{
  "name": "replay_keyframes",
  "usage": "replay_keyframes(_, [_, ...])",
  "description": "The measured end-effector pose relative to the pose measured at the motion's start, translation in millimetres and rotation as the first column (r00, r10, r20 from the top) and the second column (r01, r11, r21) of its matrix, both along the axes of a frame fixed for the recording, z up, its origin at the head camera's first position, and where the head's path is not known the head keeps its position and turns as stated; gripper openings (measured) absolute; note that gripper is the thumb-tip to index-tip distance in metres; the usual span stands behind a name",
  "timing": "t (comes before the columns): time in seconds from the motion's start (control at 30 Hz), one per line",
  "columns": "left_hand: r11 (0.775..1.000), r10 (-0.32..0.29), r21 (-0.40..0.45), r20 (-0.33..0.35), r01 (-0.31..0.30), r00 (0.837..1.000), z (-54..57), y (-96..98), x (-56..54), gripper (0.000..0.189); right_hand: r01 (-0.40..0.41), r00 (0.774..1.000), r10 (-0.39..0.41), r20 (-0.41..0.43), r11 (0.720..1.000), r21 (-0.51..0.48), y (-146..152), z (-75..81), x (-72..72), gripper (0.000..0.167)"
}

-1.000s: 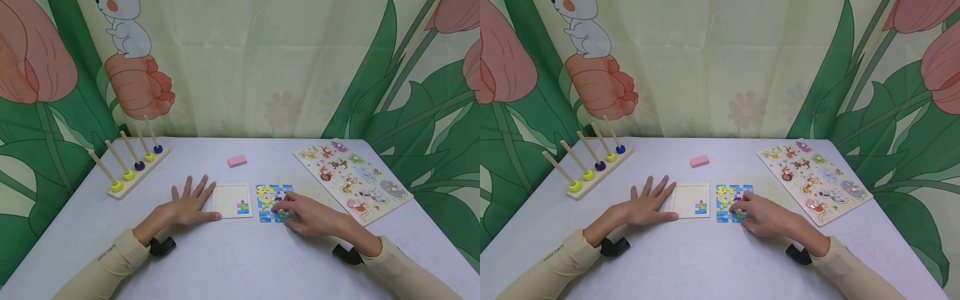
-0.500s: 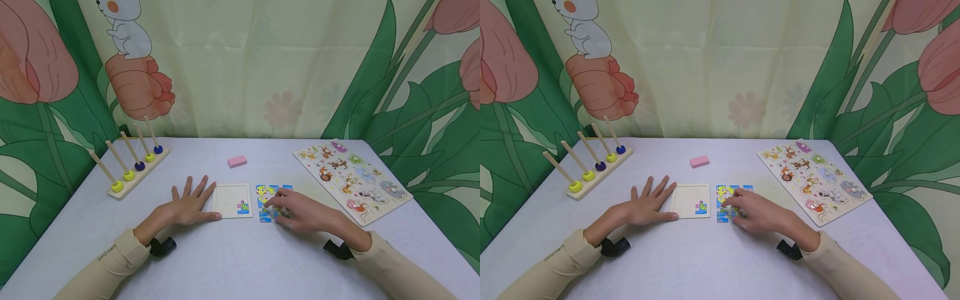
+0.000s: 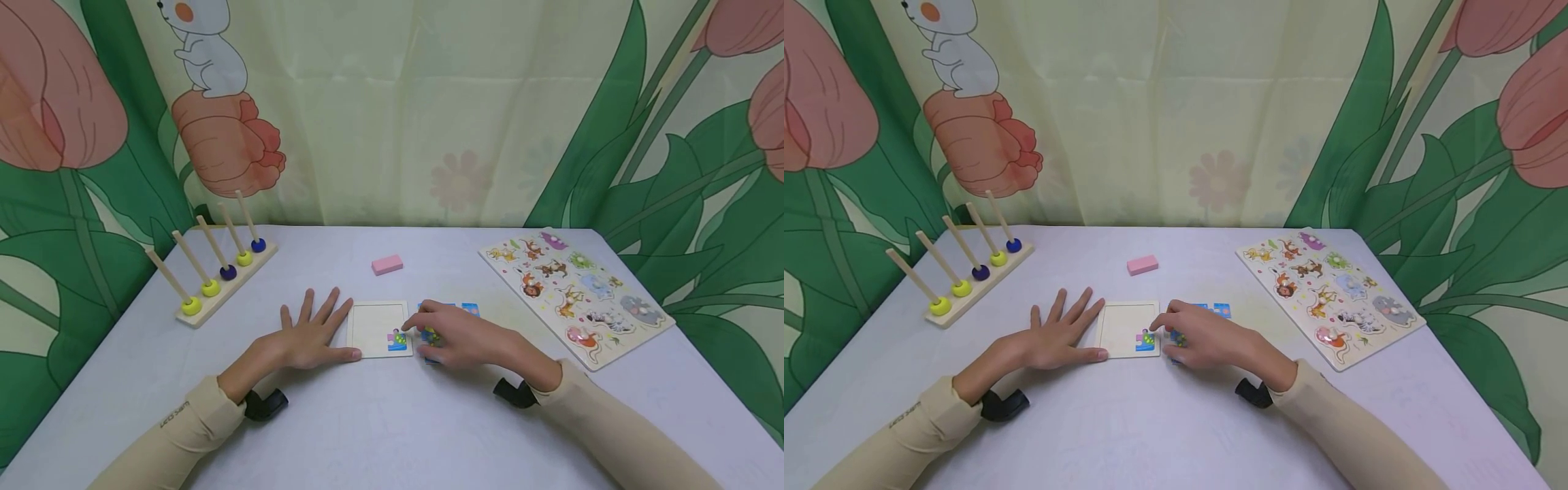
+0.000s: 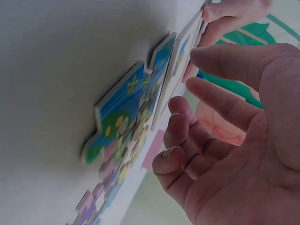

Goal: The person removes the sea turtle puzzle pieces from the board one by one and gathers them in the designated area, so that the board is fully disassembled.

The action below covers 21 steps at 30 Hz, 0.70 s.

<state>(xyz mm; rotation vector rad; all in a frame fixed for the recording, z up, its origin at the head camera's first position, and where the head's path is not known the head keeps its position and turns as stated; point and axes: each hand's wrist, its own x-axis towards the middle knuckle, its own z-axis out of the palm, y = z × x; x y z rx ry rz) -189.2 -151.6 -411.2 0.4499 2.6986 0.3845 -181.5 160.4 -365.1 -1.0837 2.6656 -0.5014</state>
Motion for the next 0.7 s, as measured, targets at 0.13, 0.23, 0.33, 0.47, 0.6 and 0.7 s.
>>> replay_keyframes(0.13, [1.0,-0.003,-0.003,-0.002,0.003,1.0,-0.5,0.2,-0.6,0.113,-0.005,1.0,0.005,0.013,1.0,0.003,-8.1,-1.0,-3.8,0.035])
replay_keyframes(0.23, [1.0,-0.005,-0.005,-0.003,0.005,1.0,-1.7,-0.1,-1.0,0.113,-0.017,1.0,0.017,0.018,1.0,0.01,-12.7,-2.5,-6.0,0.033])
replay_keyframes(0.33, [1.0,-0.005,-0.008,-0.003,0.005,1.0,-2.2,-0.4,-1.3,0.113,-0.02,1.0,0.02,0.024,1.0,0.024,-16.1,-3.6,-7.7,0.034])
replay_keyframes(0.47, [1.0,-0.004,-0.012,-0.005,0.004,1.0,-2.5,-0.6,-1.6,0.114,-0.018,0.999,0.017,0.039,0.999,0.036,-18.5,-2.7,-9.5,0.035])
replay_keyframes(0.6, [1.0,-0.003,-0.018,-0.004,0.003,1.0,-3.1,-0.7,-1.8,0.114,-0.024,0.998,0.022,0.051,0.999,0.047,-19.6,-1.6,-11.4,0.037])
replay_keyframes(0.7, [1.0,-0.004,-0.017,-0.006,0.004,1.0,-3.7,-0.7,-2.0,0.114,-0.018,0.998,0.014,0.064,0.998,0.059,-20.1,-1.3,-12.2,0.039])
